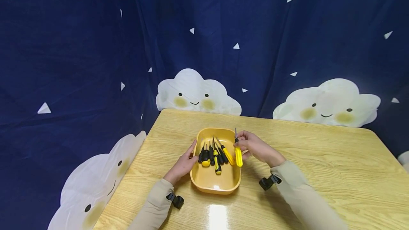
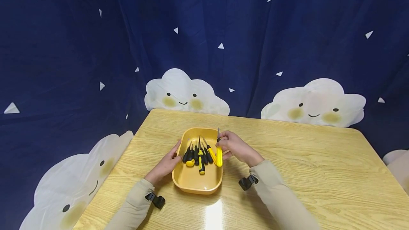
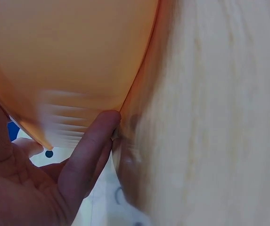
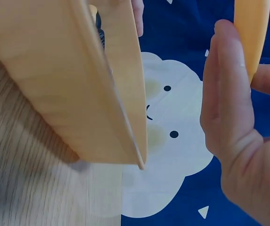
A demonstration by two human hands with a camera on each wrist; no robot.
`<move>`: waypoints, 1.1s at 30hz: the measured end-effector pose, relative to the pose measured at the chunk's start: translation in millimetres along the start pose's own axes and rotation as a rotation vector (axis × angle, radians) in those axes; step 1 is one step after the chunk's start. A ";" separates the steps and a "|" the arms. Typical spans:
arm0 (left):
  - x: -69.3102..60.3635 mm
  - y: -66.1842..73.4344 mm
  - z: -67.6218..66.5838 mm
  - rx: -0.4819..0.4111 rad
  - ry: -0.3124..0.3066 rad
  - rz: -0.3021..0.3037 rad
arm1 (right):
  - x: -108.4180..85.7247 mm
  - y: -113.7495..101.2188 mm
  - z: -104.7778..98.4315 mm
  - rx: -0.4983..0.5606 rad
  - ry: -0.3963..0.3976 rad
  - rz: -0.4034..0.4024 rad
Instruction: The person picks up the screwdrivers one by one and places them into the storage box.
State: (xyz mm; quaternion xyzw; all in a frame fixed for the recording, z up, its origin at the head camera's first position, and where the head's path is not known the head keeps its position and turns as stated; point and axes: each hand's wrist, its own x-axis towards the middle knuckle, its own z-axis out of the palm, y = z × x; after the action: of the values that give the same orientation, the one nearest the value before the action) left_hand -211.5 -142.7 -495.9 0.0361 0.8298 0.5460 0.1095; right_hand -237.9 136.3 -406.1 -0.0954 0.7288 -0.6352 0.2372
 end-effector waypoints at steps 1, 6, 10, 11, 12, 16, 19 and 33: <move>0.2 0.0 0.1 0.003 0.002 -0.003 | 1.5 -0.6 0.8 0.008 0.000 -0.001; -1.1 3.4 -0.4 0.015 0.013 -0.007 | 9.7 -3.6 4.2 0.046 -0.013 -0.015; -1.1 2.4 -1.0 0.010 0.015 -0.006 | 15.5 -7.5 8.0 0.059 -0.019 -0.028; -1.0 2.2 -0.9 0.009 0.015 -0.006 | 16.9 -8.4 8.9 0.062 -0.015 -0.028; 1.8 -2.3 -0.4 0.013 0.015 -0.004 | 18.2 -9.4 10.0 0.064 -0.013 -0.032; 2.1 -4.0 0.2 0.022 0.014 -0.002 | 23.8 -10.9 14.4 0.081 0.000 -0.030; 2.2 -5.1 0.5 0.031 0.010 -0.004 | 26.8 -11.4 17.8 0.099 0.013 -0.025; 2.4 -5.0 -0.5 0.001 0.003 0.008 | 42.2 -16.7 33.3 0.224 0.053 -0.009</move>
State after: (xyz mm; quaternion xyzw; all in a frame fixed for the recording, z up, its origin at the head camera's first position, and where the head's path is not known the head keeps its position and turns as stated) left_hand -213.7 -144.7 -500.6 0.0384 0.8303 0.5459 0.1059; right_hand -261.7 85.5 -402.0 -0.0547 0.6590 -0.7159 0.2242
